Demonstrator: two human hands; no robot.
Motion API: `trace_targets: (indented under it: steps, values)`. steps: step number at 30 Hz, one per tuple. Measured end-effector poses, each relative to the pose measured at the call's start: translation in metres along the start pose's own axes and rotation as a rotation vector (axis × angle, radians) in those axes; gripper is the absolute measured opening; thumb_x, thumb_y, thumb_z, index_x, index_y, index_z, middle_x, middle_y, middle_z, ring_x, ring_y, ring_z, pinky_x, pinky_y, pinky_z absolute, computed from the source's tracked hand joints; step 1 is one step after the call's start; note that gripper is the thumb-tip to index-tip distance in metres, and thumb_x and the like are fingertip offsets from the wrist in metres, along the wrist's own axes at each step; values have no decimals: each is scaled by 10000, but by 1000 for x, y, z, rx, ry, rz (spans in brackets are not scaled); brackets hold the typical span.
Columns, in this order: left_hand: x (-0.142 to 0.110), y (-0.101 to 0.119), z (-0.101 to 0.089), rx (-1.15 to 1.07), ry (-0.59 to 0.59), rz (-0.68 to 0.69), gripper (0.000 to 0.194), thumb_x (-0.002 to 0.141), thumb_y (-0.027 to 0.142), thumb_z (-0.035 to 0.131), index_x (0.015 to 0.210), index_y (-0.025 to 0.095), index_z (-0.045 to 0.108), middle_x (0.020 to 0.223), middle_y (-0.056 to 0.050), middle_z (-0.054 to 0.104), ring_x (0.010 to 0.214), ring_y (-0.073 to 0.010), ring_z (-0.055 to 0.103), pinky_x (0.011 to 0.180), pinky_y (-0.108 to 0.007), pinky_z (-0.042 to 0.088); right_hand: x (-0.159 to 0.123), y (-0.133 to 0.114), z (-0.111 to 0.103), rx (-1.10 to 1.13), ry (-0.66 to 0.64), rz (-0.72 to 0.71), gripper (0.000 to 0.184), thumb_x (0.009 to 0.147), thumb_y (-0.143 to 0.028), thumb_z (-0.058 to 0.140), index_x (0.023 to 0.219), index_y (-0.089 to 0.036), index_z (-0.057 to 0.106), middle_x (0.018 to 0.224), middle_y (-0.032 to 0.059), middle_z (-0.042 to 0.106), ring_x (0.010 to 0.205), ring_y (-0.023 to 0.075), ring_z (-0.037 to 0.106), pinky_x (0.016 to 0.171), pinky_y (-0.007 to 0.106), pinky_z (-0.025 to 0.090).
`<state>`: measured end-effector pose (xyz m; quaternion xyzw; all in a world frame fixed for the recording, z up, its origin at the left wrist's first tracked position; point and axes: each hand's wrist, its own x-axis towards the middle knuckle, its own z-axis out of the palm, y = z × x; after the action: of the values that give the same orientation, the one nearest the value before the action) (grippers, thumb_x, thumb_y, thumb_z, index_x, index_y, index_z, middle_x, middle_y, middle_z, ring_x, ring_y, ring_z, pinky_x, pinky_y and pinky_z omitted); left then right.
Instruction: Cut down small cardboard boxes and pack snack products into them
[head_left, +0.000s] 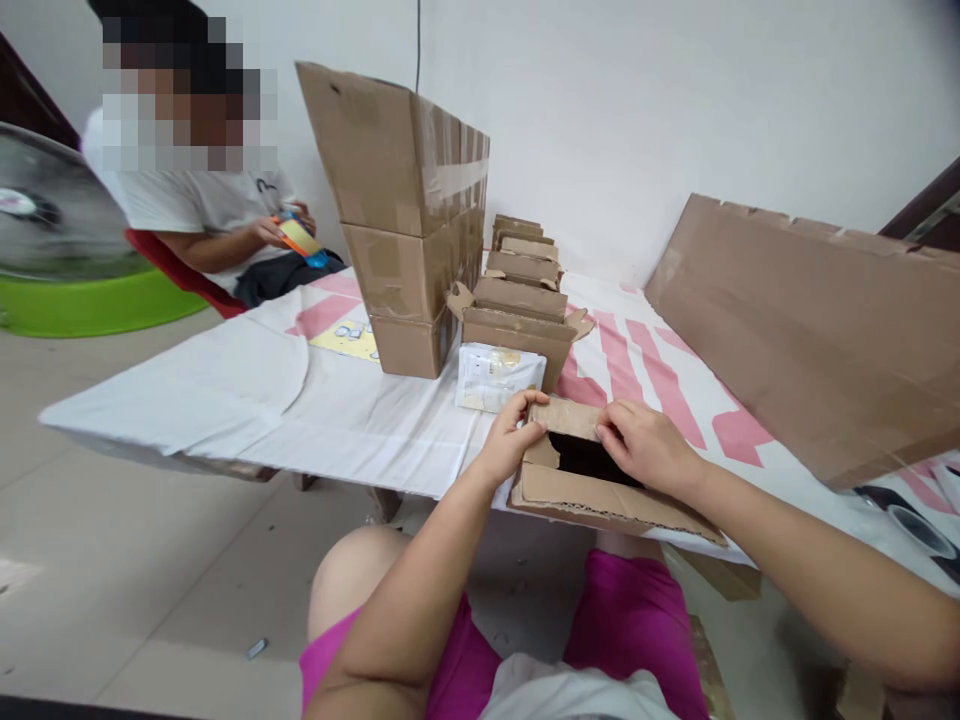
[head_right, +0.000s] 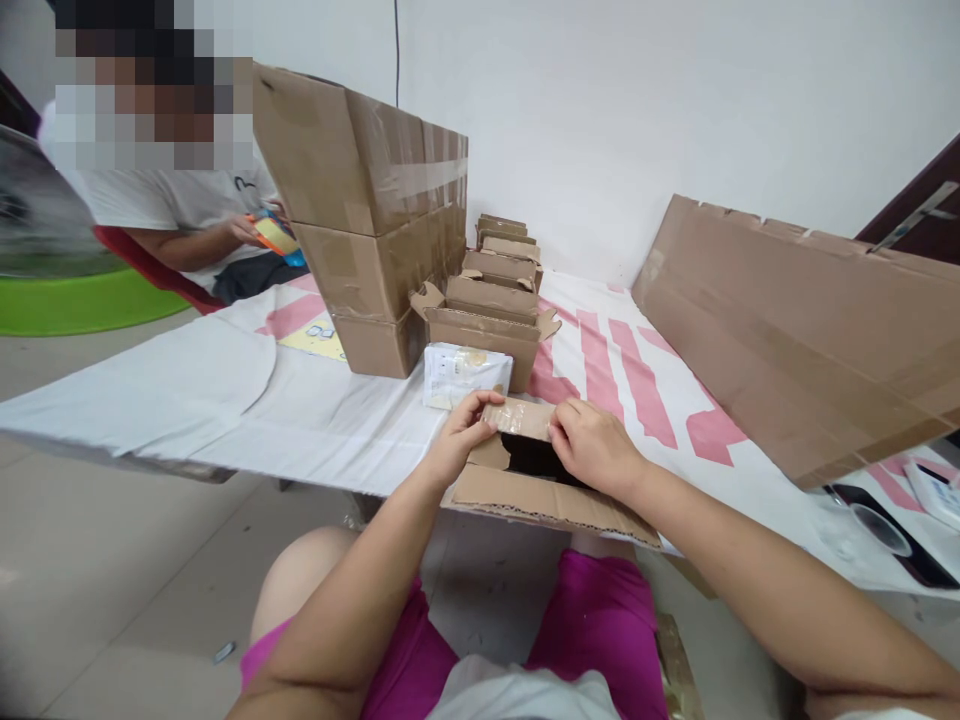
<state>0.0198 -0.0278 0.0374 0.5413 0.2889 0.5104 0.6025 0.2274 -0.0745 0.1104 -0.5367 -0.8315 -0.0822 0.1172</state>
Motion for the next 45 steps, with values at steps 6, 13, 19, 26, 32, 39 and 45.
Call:
trace_targets:
  steps: [6,13,19,26,32,39,45]
  values:
    - [0,1,0,35,-1,15,368,683,292,634,1035,204,576,862,10,549,757,-155,490,677,-255,398,1,2,1,17,-59,38,119,909,-220,429,829,-202,515,839,64,627,752,188,572,703,310,424]
    - [-1,3,0,56,-10,28,372,671,299,627,1027,201,575,843,11,549,741,-153,485,654,-251,386,2,2,0,34,-60,-9,93,859,-188,439,784,-214,487,791,46,601,716,175,542,667,297,403]
    - [1,3,1,28,10,-4,375,653,291,622,1016,209,570,824,17,534,731,-149,471,648,-247,371,-1,6,-1,173,6,-32,83,805,-139,477,783,-215,504,792,32,601,709,163,559,655,285,445]
    - [0,2,1,-2,5,3,357,665,283,632,1010,213,579,855,17,534,770,-153,490,694,-253,391,3,17,-4,227,-20,-232,368,902,-99,398,1165,-248,608,1097,62,615,877,148,636,757,289,527]
    - [0,1,0,2,-5,-13,361,684,295,619,1035,224,569,866,15,528,754,-154,480,679,-253,385,8,20,-1,119,-12,-280,216,902,-110,445,926,-200,640,936,50,664,776,155,634,683,285,523]
    - [0,1,1,40,8,4,356,679,294,613,1026,220,572,869,12,522,765,-157,470,689,-257,377,4,15,3,78,73,-279,173,906,-108,454,873,-194,601,898,70,681,840,196,639,761,339,534]
    - [0,2,1,60,20,2,345,684,289,608,1020,219,579,865,13,531,759,-154,475,676,-252,382,-2,5,-1,76,28,-206,178,873,-73,458,843,-201,578,949,83,689,897,213,640,806,380,539]
